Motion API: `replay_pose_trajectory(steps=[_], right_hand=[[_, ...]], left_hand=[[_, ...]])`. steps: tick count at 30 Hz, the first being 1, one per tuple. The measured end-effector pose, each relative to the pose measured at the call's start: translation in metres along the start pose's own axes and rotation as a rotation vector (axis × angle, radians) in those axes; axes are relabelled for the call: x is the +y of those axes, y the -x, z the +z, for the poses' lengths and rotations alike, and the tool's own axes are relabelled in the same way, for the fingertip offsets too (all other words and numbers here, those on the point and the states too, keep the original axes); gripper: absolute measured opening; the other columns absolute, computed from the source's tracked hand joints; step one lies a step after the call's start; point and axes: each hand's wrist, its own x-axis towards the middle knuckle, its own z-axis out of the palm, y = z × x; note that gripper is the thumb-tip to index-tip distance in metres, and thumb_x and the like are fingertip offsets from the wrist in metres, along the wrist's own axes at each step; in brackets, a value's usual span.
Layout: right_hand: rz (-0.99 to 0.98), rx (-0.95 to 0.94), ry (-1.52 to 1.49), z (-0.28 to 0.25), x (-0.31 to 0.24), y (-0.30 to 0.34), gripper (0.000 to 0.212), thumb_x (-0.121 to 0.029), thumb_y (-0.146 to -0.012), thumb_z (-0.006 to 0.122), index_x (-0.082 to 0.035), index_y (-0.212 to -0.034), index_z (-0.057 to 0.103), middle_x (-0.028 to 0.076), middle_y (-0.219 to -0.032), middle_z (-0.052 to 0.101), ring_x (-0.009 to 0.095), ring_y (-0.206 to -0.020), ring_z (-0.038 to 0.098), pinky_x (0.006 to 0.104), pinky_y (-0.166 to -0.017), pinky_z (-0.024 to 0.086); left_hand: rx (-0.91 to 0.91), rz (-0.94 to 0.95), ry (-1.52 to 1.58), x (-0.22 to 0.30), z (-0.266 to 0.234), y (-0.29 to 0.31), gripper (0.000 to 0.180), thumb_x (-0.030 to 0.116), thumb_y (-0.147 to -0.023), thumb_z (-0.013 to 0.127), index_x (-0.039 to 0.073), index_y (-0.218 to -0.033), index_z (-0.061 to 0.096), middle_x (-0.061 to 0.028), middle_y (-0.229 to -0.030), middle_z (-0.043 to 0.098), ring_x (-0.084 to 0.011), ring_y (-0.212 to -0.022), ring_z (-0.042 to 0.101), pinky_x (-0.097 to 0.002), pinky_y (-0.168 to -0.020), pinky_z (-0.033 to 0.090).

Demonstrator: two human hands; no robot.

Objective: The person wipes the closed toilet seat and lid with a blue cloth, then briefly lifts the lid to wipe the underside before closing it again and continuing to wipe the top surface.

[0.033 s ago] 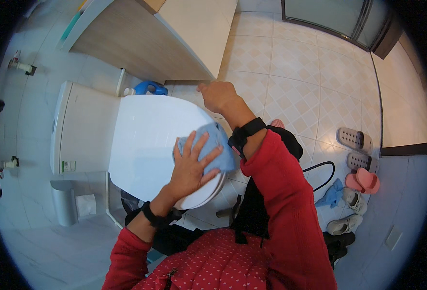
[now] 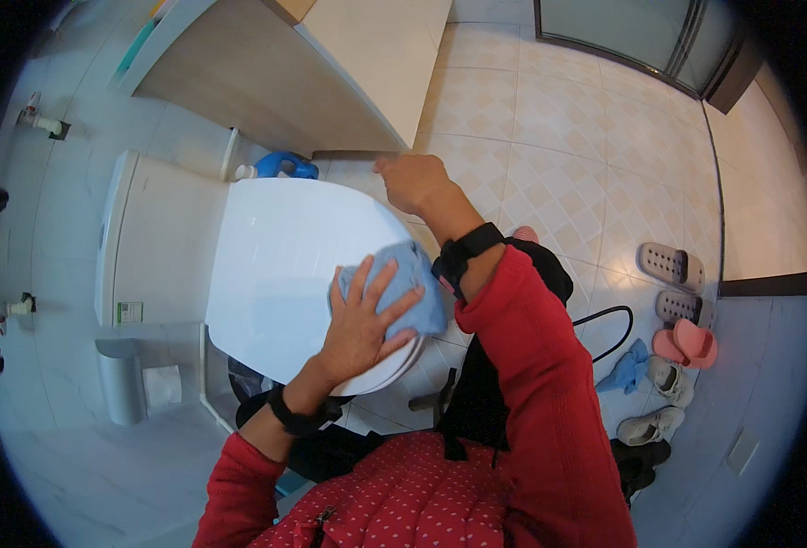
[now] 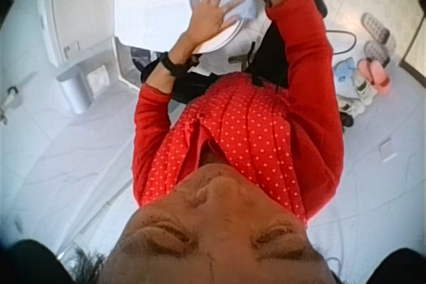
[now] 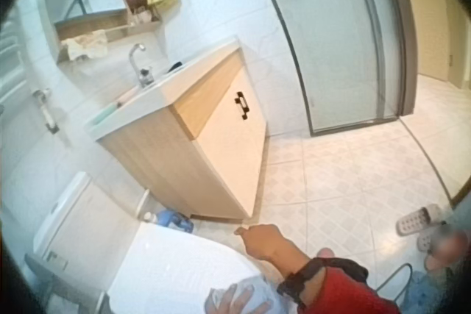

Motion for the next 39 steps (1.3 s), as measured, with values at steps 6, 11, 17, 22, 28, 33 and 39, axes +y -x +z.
replay_pose_trajectory(steps=[6,11,17,22,28,33,39], right_hand=[[-0.024,-0.023,0.015,0.006,-0.001,-0.001,0.048,-0.006,-0.086,0.051,-0.016,-0.133,0.058,0.018,-0.105,0.071,0.036,-0.098,0.067,0.0448,-0.082,0.053],[-0.055,-0.003,0.029,0.014,0.003,-0.003,0.043,-0.007,-0.088,0.051,-0.014,-0.129,0.06,0.018,-0.102,0.071,0.036,-0.096,0.067,0.0459,-0.082,0.052],[-0.054,-0.043,0.037,0.016,-0.004,-0.004,0.043,-0.01,-0.088,0.052,-0.015,-0.13,0.061,0.015,-0.104,0.071,0.035,-0.097,0.067,0.0446,-0.082,0.053],[-0.041,-0.077,0.032,0.012,-0.013,-0.007,0.04,-0.01,-0.093,0.049,-0.014,-0.131,0.059,0.016,-0.103,0.071,0.034,-0.097,0.067,0.0443,-0.083,0.053],[-0.099,-0.001,-0.034,0.012,-0.022,-0.007,0.036,-0.024,-0.102,0.043,-0.012,-0.133,0.056,0.017,-0.107,0.071,0.035,-0.101,0.066,0.0451,-0.087,0.052],[-0.121,-0.025,-0.048,0.011,-0.03,-0.008,0.039,-0.033,-0.105,0.041,-0.011,-0.133,0.054,0.019,-0.108,0.07,0.036,-0.101,0.066,0.0462,-0.087,0.051],[-0.101,-0.07,-0.024,0.013,-0.036,-0.003,0.043,-0.035,-0.103,0.044,-0.008,-0.136,0.05,0.021,-0.108,0.07,0.038,-0.098,0.066,0.0462,-0.086,0.052]], left_hand=[[-0.065,0.028,0.086,0.005,-0.003,0.071,0.057,0.049,-0.089,0.067,0.033,-0.142,0.053,-0.0148,-0.158,0.027,-0.0422,-0.147,0.02,-0.0723,-0.109,0.012],[-0.077,-0.212,0.022,-0.034,-0.007,0.132,0.062,0.048,-0.087,0.068,0.034,-0.144,0.048,-0.0134,-0.159,0.026,-0.0411,-0.147,0.02,-0.0722,-0.111,0.012],[0.156,-0.588,0.015,-0.128,-0.013,0.169,0.064,0.042,-0.089,0.066,0.026,-0.147,0.045,-0.0154,-0.16,0.025,-0.043,-0.146,0.022,-0.0687,-0.111,0.014],[0.271,-0.684,-0.037,-0.195,-0.011,0.154,0.06,0.042,-0.096,0.055,0.025,-0.151,0.039,-0.0164,-0.16,0.024,-0.0434,-0.146,0.021,-0.0709,-0.107,0.017],[0.31,-0.789,-0.112,-0.256,-0.004,0.117,0.06,0.046,-0.099,0.052,0.026,-0.153,0.036,-0.0186,-0.157,0.026,-0.0421,-0.143,0.026,-0.068,-0.106,0.022],[0.324,-0.87,-0.068,-0.266,0.0,0.107,0.062,0.05,-0.097,0.053,0.028,-0.152,0.036,-0.0176,-0.159,0.024,-0.0458,-0.143,0.023,-0.0729,-0.104,0.021],[0.308,-0.817,-0.106,-0.224,0.0,0.114,0.062,0.048,-0.096,0.054,0.028,-0.153,0.036,-0.0186,-0.159,0.024,-0.0464,-0.144,0.021,-0.0744,-0.104,0.02]])
